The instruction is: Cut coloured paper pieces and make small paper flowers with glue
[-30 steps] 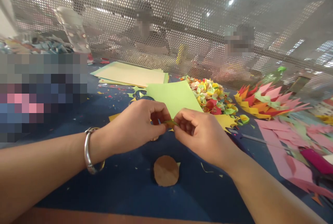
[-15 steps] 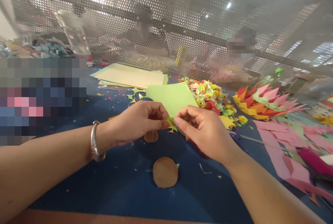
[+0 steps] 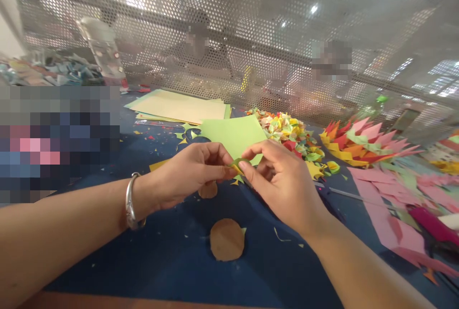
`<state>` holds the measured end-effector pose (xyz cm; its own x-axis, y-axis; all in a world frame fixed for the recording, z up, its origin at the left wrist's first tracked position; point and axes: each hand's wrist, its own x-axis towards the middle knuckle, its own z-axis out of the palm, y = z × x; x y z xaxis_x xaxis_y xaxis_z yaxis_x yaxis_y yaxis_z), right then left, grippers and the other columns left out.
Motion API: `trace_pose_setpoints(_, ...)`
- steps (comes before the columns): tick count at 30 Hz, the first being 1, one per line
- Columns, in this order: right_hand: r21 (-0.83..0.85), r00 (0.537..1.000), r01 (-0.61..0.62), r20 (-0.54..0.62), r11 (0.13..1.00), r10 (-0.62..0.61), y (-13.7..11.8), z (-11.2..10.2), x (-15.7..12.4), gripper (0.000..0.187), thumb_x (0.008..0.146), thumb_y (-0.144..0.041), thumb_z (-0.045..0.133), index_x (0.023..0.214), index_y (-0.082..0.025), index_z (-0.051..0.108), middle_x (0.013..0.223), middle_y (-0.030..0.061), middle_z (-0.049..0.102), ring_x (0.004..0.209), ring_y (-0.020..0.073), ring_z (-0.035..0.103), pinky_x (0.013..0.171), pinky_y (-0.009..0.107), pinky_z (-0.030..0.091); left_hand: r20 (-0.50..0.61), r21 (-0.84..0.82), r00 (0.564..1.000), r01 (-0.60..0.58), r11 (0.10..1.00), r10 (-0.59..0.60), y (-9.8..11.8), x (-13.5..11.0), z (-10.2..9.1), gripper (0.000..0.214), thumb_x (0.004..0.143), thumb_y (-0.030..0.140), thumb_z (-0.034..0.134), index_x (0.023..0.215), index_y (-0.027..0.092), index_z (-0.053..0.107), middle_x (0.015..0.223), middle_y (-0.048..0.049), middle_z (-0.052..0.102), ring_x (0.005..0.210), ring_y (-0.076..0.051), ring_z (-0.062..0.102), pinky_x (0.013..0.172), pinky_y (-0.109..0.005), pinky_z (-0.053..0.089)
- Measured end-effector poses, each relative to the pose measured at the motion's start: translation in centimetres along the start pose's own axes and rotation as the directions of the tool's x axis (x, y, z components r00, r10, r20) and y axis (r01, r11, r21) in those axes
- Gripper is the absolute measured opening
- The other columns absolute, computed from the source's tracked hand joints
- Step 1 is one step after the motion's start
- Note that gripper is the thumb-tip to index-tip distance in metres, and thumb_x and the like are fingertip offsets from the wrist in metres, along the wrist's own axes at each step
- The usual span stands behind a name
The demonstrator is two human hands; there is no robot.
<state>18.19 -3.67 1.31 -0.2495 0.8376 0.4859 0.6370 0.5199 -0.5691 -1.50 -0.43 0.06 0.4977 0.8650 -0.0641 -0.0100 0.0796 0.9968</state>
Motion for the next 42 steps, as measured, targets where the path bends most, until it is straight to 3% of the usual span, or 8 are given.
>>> trace_pose_setpoints(10,0.014,0.999,-0.038,0.039,0.999,0.038,-0.2,0.1,0.1,0.017,0.092,-0.031,0.067,0.104,-0.019,0.068,0.063,-0.0043,0.053,0.05,0.0124,0.054,0.049,0.026,0.047,-0.05,-0.085,0.999,0.005,0.996,-0.01,-0.7,0.1,0.0,0.025,0.077,0.03,0.079,0.082,0.018,0.057,0.056,0.0081,0.054,0.042,-0.006,0.048,0.043,-0.019,0.034)
trace_pose_setpoints(15,-0.002,0.998,-0.038,0.056,0.999,0.038,-0.3,0.1,0.3,0.019,0.092,-0.031,0.066,0.107,-0.019,0.068,0.071,-0.0011,0.061,0.052,0.0121,0.056,0.05,0.026,0.049,-0.049,-0.098,0.999,-0.01,0.995,0.005,-0.6,0.1,0.2,0.024,0.079,0.028,0.077,0.081,0.019,0.055,0.054,0.0088,0.051,0.042,-0.006,0.047,0.044,-0.02,0.035)
trace_pose_setpoints(21,0.008,0.996,-0.052,0.068,0.999,0.051,-0.2,0.3,0.5,0.017,0.092,-0.029,0.067,0.105,-0.018,0.068,0.085,0.0032,0.067,0.053,0.0107,0.057,0.05,0.025,0.049,-0.051,-0.106,0.997,-0.068,0.992,0.063,-0.1,-0.2,0.6,0.032,0.082,0.028,0.075,0.105,0.025,0.053,0.066,0.0093,0.055,0.043,-0.006,0.049,0.04,-0.018,0.033)
trace_pose_setpoints(25,0.026,0.997,-0.037,0.067,0.999,0.035,-0.4,0.1,0.4,0.015,0.094,-0.03,0.066,0.102,-0.018,0.069,0.087,0.004,0.069,0.054,0.0107,0.057,0.048,0.024,0.048,-0.024,-0.043,0.995,-0.103,0.994,0.102,0.2,-0.2,0.7,0.03,0.082,0.037,0.076,0.097,0.022,0.056,0.066,0.0088,0.053,0.043,-0.005,0.049,0.041,-0.018,0.036)
trace_pose_setpoints(29,0.013,0.994,-0.068,0.081,0.998,0.066,-0.4,-0.4,0.6,0.021,0.093,-0.034,0.066,0.106,-0.017,0.07,0.082,0.0035,0.068,0.054,0.012,0.058,0.05,0.026,0.049,-0.027,-0.032,0.994,-0.108,0.994,0.107,-0.1,0.1,0.4,0.024,0.085,0.035,0.073,0.094,0.021,0.056,0.062,0.0099,0.05,0.041,-0.004,0.046,0.04,-0.018,0.035)
trace_pose_setpoints(36,-0.138,0.985,-0.169,0.021,0.976,0.173,0.0,-4.2,0.0,0.024,0.093,-0.04,0.064,0.102,-0.019,0.07,0.076,0.0044,0.07,0.059,0.0164,0.065,0.058,0.029,0.055,-0.099,0.029,0.983,-0.151,0.988,0.153,-0.6,0.5,-0.4,0.02,0.087,0.03,0.072,0.098,0.021,0.057,0.076,0.0081,0.056,0.043,-0.003,0.05,0.041,-0.017,0.039)
trace_pose_setpoints(39,-0.268,0.962,-0.262,0.003,0.927,0.273,1.2,-7.2,-2.3,0.027,0.093,-0.046,0.063,0.101,-0.022,0.07,0.082,0.0068,0.075,0.064,0.02,0.07,0.058,0.031,0.057,-0.085,0.039,0.987,-0.136,0.99,0.139,-0.7,0.6,-0.4,0.02,0.087,0.03,0.071,0.097,0.022,0.056,0.072,0.0094,0.054,0.042,-0.004,0.05,0.041,-0.018,0.04)
trace_pose_setpoints(42,-0.407,0.909,-0.385,-0.01,0.828,0.417,3.1,-9.9,-5.8,0.034,0.089,-0.055,0.062,0.097,-0.024,0.07,0.08,0.0064,0.076,0.059,0.0222,0.072,0.055,0.033,0.057,-0.102,0.059,0.984,-0.14,0.988,0.145,-0.7,0.8,-0.4,0.02,0.086,0.029,0.072,0.096,0.021,0.057,0.069,0.0098,0.053,0.045,-0.004,0.05,0.043,-0.017,0.04)
